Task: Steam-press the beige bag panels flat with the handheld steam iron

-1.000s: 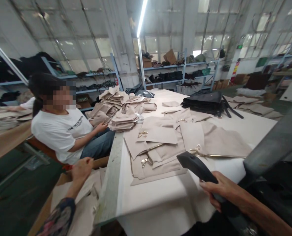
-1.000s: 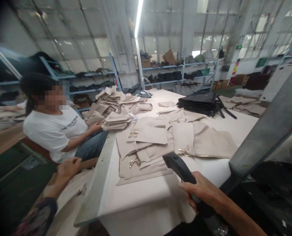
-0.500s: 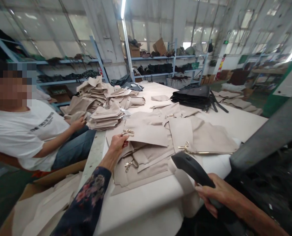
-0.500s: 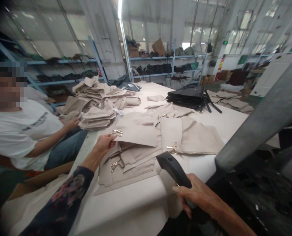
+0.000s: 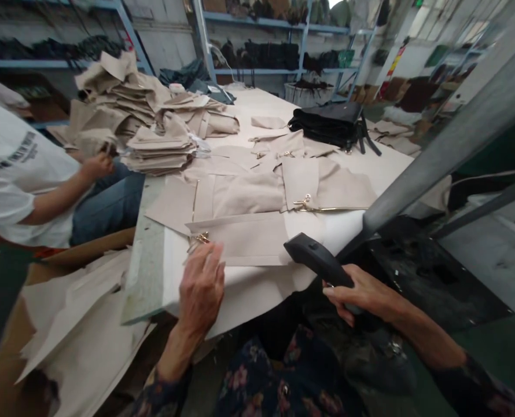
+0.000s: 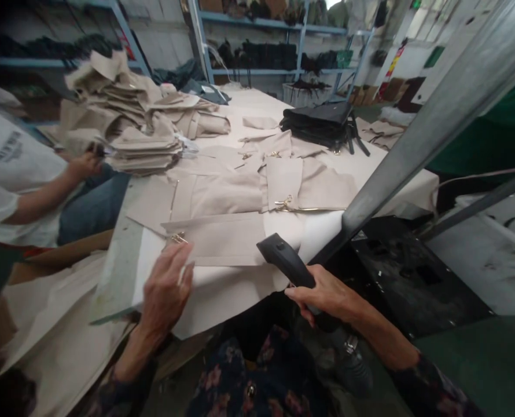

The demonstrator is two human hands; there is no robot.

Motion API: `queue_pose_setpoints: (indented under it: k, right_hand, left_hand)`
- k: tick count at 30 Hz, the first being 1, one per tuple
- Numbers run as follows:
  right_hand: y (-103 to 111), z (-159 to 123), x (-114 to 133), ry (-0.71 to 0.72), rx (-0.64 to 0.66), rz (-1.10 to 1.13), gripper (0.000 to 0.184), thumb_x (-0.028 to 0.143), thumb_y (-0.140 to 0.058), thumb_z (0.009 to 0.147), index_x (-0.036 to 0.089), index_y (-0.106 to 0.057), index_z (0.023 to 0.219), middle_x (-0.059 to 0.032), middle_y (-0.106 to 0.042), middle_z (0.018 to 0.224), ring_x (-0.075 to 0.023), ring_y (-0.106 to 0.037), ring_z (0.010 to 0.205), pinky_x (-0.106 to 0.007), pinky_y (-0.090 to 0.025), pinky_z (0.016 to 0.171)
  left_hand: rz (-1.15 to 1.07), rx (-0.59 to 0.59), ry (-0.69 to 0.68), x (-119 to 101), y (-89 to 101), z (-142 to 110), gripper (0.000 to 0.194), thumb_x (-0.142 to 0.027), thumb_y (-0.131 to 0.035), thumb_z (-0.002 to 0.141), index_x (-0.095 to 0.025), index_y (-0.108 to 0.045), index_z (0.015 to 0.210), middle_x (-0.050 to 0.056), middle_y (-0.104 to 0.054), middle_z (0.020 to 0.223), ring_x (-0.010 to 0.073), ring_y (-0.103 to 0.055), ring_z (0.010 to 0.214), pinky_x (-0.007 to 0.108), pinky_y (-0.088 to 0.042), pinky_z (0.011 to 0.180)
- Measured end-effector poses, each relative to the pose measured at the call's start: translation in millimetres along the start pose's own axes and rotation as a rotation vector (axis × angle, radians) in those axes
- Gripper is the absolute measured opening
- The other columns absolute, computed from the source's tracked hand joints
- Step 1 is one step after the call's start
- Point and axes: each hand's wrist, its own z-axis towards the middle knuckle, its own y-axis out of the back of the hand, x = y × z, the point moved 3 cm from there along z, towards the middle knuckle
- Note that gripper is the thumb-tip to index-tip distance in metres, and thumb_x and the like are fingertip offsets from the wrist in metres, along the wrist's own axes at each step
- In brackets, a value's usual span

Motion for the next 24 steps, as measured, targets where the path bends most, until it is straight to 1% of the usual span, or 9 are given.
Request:
queue_pose_setpoints:
  k: [2,3,4,6,10,13,16,20,24]
  right_hand:
    - [-8.6,-4.3,-1.0,-0.024,0.017,0.026,0.028,0.039,-0.061,0.082,0.016,-0.054,0.069,0.0021,-0.054,0.046,-0.0122,-0.051,0.038,-0.021,-0.04,0.04]
    - [-12.5,-5.1,-0.7,-0.033,0.025,0.031,0.027,0.039,-0.061,0.082,0.016,-0.054,0.07,0.0026,-0.053,0.047,-0.012,-0.05,0.038,-0.021,-0.04,0.04]
    - [-16.1,-4.9,0.2,-0.039,0.03,0.028,0.027,0.039,-0.061,0.082,0.016,-0.054,0.07,0.0027,-0.053,0.047,-0.0117,-0.05,0.038,-0.02,-0.039,0.04]
    - [-22.3,-1.7,4.4,-0.041,0.047,0.005,0.028,0.04,-0.062,0.082,0.016,-0.054,0.069,0.002,-0.055,0.049,-0.0114,-0.05,0.04,-0.02,-0.039,0.04]
    - [-31.8,10.7,18.9,-0.072,0.084,-0.035,0.033,0.04,-0.062,0.082,0.016,-0.052,0.062,0.0011,-0.055,0.048,-0.0107,-0.05,0.041,-0.019,-0.038,0.04]
    - [-35.0,20.9,28.9,-0.152,0.062,-0.026,0.032,0.039,-0.064,0.079,0.016,-0.051,0.062,0.0018,-0.054,0.047,-0.0102,-0.049,0.039,-0.019,-0.039,0.038]
    - [-35.7,33.7,35.2,-0.178,0.048,-0.001,0.03,0.038,-0.065,0.078,0.015,-0.053,0.063,0.0019,-0.054,0.048,-0.0096,-0.05,0.038,-0.018,-0.04,0.037]
    - [-31.9,52.1,39.9,-0.149,-0.006,0.034,0.033,0.041,-0.066,0.078,0.015,-0.054,0.062,0.0016,-0.053,0.046,-0.0095,-0.049,0.038,-0.018,-0.041,0.037]
    - [-23.7,55.2,48.5,-0.095,-0.097,0.091,0.034,0.043,-0.068,0.075,0.016,-0.052,0.061,0.003,-0.051,0.043,-0.01,-0.049,0.038,-0.019,-0.042,0.038]
  left_hand:
    - [-0.088,0.09,-0.164,-12.6,-22.7,2.0,0.034,-0.021,-0.04,0.094,-0.019,-0.057,0.123,0.012,-0.06,0.122,0.0258,-0.052,0.119,0.044,-0.043,0.104]
    - [-0.102,0.117,-0.208,-15.9,-32.6,2.2,0.033,-0.021,-0.04,0.094,-0.019,-0.06,0.12,0.012,-0.062,0.121,0.0256,-0.053,0.118,0.045,-0.043,0.104]
    - [-0.101,0.128,-0.23,-17.5,-40.6,1.8,0.031,-0.02,-0.041,0.094,-0.019,-0.062,0.117,0.012,-0.062,0.122,0.026,-0.053,0.119,0.045,-0.043,0.104]
    - [-0.09,0.127,-0.241,-17.7,-49.5,-0.4,0.031,-0.019,-0.042,0.093,-0.019,-0.063,0.116,0.011,-0.06,0.126,0.027,-0.051,0.122,0.046,-0.042,0.105]
    - [-0.09,0.13,-0.263,-15.4,-48.7,-4.7,0.033,-0.018,-0.045,0.092,-0.022,-0.062,0.119,0.009,-0.058,0.131,0.0272,-0.049,0.125,0.047,-0.042,0.105]
    - [-0.087,0.156,-0.288,-15.3,-46.6,-4.5,0.036,-0.015,-0.045,0.09,-0.021,-0.06,0.122,0.011,-0.055,0.135,0.0285,-0.047,0.127,0.048,-0.041,0.105]
    - [-0.077,0.179,-0.31,-16.1,-47.6,-3.6,0.036,-0.016,-0.045,0.09,-0.019,-0.06,0.122,0.011,-0.054,0.136,0.0294,-0.046,0.128,0.049,-0.04,0.105]
    - [-0.073,0.176,-0.302,-15.7,-49.2,-3.8,0.036,-0.016,-0.044,0.09,-0.018,-0.06,0.123,0.012,-0.054,0.136,0.0293,-0.046,0.128,0.049,-0.039,0.105]
    - [-0.085,0.155,-0.306,-14.8,-49.9,-4.3,0.035,-0.018,-0.045,0.09,-0.02,-0.061,0.121,0.011,-0.055,0.136,0.029,-0.049,0.126,0.05,-0.041,0.104]
